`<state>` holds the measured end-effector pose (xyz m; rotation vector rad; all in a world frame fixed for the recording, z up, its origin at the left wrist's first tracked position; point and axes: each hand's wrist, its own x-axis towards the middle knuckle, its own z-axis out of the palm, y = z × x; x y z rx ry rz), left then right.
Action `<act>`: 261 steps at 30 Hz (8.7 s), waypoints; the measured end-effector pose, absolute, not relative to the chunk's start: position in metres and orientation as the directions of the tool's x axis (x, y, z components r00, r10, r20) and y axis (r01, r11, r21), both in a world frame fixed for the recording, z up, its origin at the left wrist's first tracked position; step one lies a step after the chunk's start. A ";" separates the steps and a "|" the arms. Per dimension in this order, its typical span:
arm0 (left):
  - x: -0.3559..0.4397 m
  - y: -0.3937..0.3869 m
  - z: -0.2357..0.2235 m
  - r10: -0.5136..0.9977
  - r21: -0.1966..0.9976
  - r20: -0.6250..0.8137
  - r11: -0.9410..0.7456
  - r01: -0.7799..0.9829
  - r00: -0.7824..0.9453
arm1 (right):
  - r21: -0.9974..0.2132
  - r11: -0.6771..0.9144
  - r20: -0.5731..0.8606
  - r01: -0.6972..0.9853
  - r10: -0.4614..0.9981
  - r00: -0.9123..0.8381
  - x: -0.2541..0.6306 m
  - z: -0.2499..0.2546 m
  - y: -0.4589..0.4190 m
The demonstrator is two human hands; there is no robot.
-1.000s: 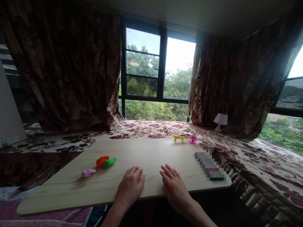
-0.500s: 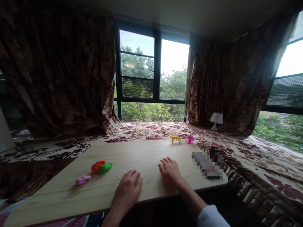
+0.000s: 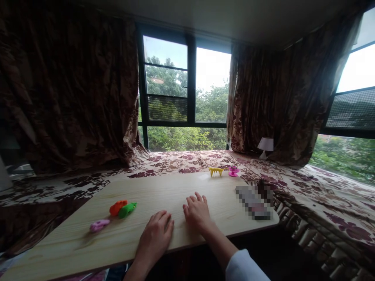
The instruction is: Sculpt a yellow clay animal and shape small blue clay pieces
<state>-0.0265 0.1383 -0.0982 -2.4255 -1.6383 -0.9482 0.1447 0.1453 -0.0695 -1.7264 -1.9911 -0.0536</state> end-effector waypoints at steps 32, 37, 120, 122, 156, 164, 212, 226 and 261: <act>-0.029 0.139 -0.100 0.817 0.296 0.532 -0.426 0.855 0.223 | -0.353 0.152 0.436 0.923 0.900 0.018 0.215 -0.070 0.088; -0.028 0.138 -0.099 0.818 0.289 0.527 -0.427 0.857 0.230 | -0.399 0.289 0.448 0.870 0.890 -0.090 0.199 -0.063 0.078; -0.029 0.138 -0.100 0.821 0.289 0.525 -0.420 0.860 0.224 | -0.435 0.412 0.451 0.801 0.869 -0.202 0.204 -0.081 0.075; -0.028 0.139 -0.100 0.824 0.288 0.519 -0.418 0.861 0.227 | -0.409 0.478 0.463 0.778 0.843 -0.275 0.193 -0.084 0.060; -0.028 0.142 -0.101 0.823 0.261 0.506 -0.431 0.863 0.258 | -0.221 0.410 0.432 0.885 0.854 -0.288 0.149 -0.077 0.097; -0.027 0.143 -0.101 0.826 0.273 0.503 -0.433 0.859 0.256 | -0.265 0.253 0.387 0.930 0.912 -0.138 0.162 -0.072 0.157; -0.027 0.137 -0.096 0.821 0.273 0.508 -0.440 0.856 0.260 | -0.301 0.251 0.451 0.920 0.887 -0.094 0.134 -0.069 0.150; -0.027 0.139 -0.099 0.818 0.275 0.526 -0.422 0.864 0.232 | -0.276 0.332 0.423 0.902 0.884 -0.196 0.168 -0.093 0.070; -0.029 0.139 -0.100 0.819 0.271 0.519 -0.429 0.862 0.244 | -0.219 0.390 0.469 0.895 0.846 -0.254 0.135 -0.084 0.100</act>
